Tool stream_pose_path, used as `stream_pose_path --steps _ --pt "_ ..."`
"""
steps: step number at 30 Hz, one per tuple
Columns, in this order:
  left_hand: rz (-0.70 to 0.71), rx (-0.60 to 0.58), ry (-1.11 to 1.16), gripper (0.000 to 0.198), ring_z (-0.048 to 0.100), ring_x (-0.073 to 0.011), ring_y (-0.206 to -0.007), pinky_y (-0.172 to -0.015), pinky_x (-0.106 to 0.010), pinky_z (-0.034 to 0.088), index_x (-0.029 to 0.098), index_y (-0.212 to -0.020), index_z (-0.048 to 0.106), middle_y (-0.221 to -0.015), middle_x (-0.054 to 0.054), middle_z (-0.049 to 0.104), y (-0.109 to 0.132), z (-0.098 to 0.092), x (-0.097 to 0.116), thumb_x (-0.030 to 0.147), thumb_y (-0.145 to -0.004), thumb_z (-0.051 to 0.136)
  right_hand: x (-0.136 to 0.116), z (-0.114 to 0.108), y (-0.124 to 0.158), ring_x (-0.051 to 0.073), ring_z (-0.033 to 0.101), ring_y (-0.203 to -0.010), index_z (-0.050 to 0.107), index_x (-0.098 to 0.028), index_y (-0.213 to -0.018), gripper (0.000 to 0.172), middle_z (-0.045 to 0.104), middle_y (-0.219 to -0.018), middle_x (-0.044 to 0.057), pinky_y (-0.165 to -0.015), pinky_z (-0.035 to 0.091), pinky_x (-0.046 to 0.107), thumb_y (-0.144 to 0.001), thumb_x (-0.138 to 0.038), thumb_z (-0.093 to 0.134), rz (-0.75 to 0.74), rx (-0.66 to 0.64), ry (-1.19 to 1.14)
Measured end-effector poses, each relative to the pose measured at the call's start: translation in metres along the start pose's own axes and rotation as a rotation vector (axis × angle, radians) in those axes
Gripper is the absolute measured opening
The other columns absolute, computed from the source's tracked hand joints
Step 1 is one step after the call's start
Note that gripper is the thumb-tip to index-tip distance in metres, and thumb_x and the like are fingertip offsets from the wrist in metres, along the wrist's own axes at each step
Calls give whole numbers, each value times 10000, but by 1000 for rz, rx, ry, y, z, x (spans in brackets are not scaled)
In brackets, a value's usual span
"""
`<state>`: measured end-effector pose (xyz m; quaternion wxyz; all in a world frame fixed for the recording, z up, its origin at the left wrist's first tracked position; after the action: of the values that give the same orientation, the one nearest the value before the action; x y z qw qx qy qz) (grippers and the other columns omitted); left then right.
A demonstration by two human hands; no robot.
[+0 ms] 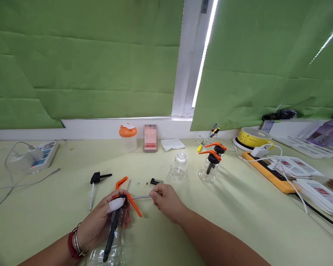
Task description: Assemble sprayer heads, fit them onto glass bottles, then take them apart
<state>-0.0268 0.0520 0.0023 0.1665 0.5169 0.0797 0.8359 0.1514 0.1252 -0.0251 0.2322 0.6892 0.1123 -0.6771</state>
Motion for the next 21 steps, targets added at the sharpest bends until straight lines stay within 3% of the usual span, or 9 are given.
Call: stream_pose_path --steps 3,7,11,15,21 --pt "24 11 9 226 598 -152 -533 -516 -278 453 209 -938 472 -686 23 551 1 0 2 298 -761 581 -2 0 1 50 395 -428 520 -170 -814 353 479 -561 -65 -395 301 181 -703 -482 642 1 0 -49" --pt "36 26 28 251 597 -156 -535 -511 -279 452 209 -964 473 -687 23 554 1 -1 5 283 -752 587 -1 1 2 36 342 -389 487 -160 -688 375 466 -508 -59 -363 221 170 -750 -521 571 75 -5 -35" --pt "24 43 40 258 590 -159 -515 -509 -287 450 204 -946 483 -671 18 559 0 -2 4 298 -738 602 0 0 1 43 403 -428 524 -173 -842 363 512 -598 -57 -378 269 167 -681 -464 671 31 11 -107" --pt "25 71 42 242 586 -166 -498 -492 -290 442 203 -920 480 -667 14 559 -1 -4 2 276 -723 602 6 -1 -2 46 389 -381 524 -154 -714 371 545 -580 -17 -345 228 179 -775 -520 537 77 -11 -62" --pt "42 72 73 231 603 -185 -522 -516 -309 453 211 -932 475 -671 11 566 0 -7 4 236 -728 582 -8 -2 -2 73 465 -498 596 -163 -743 141 526 -556 -44 -502 385 214 -700 -278 666 -130 30 -25"
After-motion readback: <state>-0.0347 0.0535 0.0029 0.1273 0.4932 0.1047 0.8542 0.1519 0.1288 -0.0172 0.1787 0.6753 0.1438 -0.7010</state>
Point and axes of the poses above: each hand's wrist, its own y-axis away from the middle knuckle, its own z-axis out of the palm, x = y × z, the point moved 3 cm from there along -y, towards the middle knuckle
